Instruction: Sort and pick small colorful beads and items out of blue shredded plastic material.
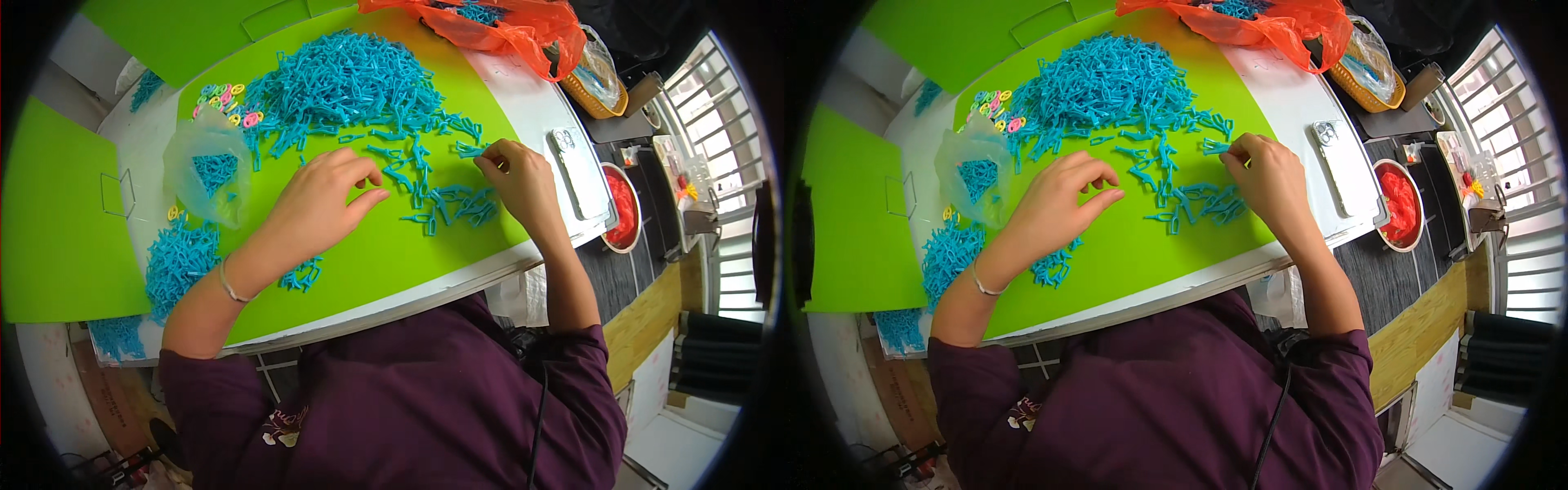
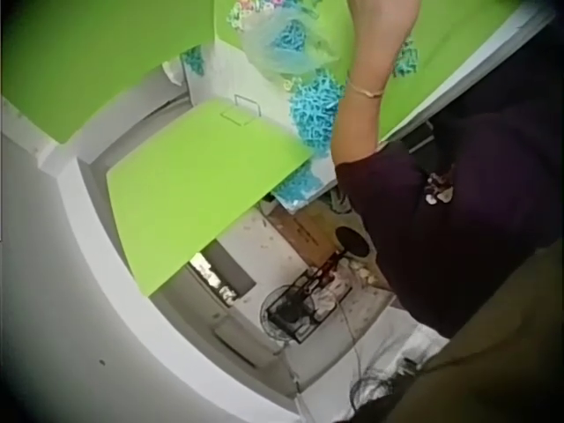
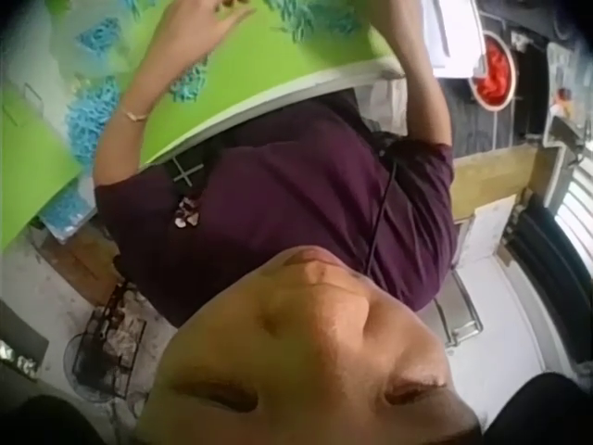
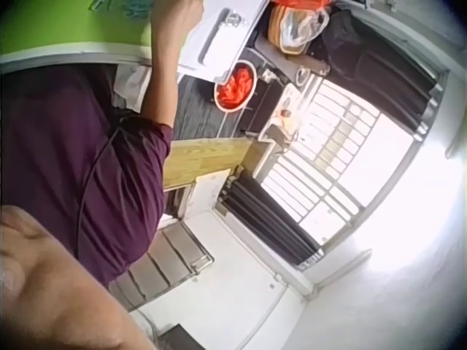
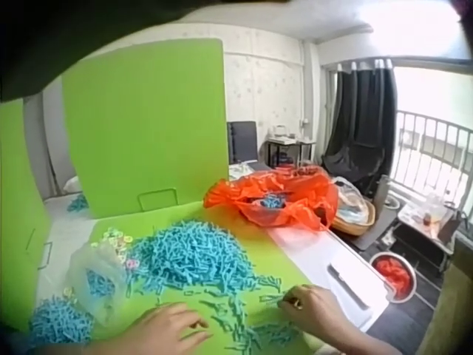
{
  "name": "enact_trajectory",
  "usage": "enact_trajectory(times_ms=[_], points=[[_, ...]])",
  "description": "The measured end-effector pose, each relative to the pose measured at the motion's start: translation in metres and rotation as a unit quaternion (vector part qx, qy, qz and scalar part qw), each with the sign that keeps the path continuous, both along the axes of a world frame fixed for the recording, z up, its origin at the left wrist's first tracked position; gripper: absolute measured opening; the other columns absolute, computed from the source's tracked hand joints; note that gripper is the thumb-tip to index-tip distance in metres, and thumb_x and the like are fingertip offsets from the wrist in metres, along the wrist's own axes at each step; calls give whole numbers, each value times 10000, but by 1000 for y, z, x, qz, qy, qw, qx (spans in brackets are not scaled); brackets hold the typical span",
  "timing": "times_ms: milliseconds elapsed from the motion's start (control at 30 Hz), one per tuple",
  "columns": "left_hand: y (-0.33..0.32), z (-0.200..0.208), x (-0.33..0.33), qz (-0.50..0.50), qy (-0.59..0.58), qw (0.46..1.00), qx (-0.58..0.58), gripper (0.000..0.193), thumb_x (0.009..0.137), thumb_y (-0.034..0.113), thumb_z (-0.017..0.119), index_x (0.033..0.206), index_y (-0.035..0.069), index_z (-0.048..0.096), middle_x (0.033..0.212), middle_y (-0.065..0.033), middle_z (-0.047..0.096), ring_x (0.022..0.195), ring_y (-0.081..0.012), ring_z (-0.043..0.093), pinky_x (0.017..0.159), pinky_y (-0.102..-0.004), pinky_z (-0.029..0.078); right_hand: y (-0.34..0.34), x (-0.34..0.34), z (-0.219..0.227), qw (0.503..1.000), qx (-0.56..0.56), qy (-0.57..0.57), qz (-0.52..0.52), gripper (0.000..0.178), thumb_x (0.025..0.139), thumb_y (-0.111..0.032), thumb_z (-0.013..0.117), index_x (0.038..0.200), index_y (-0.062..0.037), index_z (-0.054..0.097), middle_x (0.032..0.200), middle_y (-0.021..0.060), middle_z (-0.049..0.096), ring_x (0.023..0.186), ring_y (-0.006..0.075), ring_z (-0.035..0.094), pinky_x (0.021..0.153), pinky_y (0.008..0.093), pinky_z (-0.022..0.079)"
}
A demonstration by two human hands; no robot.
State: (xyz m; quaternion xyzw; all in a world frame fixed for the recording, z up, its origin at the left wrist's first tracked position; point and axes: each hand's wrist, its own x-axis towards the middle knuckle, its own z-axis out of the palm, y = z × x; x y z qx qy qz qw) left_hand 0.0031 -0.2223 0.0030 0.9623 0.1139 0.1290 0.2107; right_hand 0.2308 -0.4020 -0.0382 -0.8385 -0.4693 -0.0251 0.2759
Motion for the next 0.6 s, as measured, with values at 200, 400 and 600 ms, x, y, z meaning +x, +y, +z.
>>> enact_trajectory(times_ms=[200, 400, 600], points=[[14, -25, 22, -6, 24, 999, -36, 257, 828, 175, 723, 1035, 45, 642, 908, -142, 628, 909, -329, 630, 780, -430, 496, 20, -53, 13, 964, 79, 199, 156, 141, 842, -127, 717, 870, 6, 678, 765, 112, 695, 701, 194, 682, 667, 318, 525], [23, -2, 22, 63, 42, 984, -159, 241, 873, 149, 683, 1093, 52, 660, 924, -99, 644, 693, -180, 617, 663, -324, 505, 40, -60, 16, 962, 88, 209, 154, 146, 862, -132, 712, 909, 3, 681, 782, 97, 700, 725, 169, 684, 679, 305, 530], [23, -10, 9, 25, 12, 992, -125, 177, 867, 142, 687, 1023, 57, 695, 897, -91, 643, 700, -181, 616, 655, -318, 503, 6, -7, 35, 984, 76, 156, 40, 180, 892, -144, 686, 917, 33, 670, 788, 92, 696, 713, 128, 641, 671, 284, 508]])
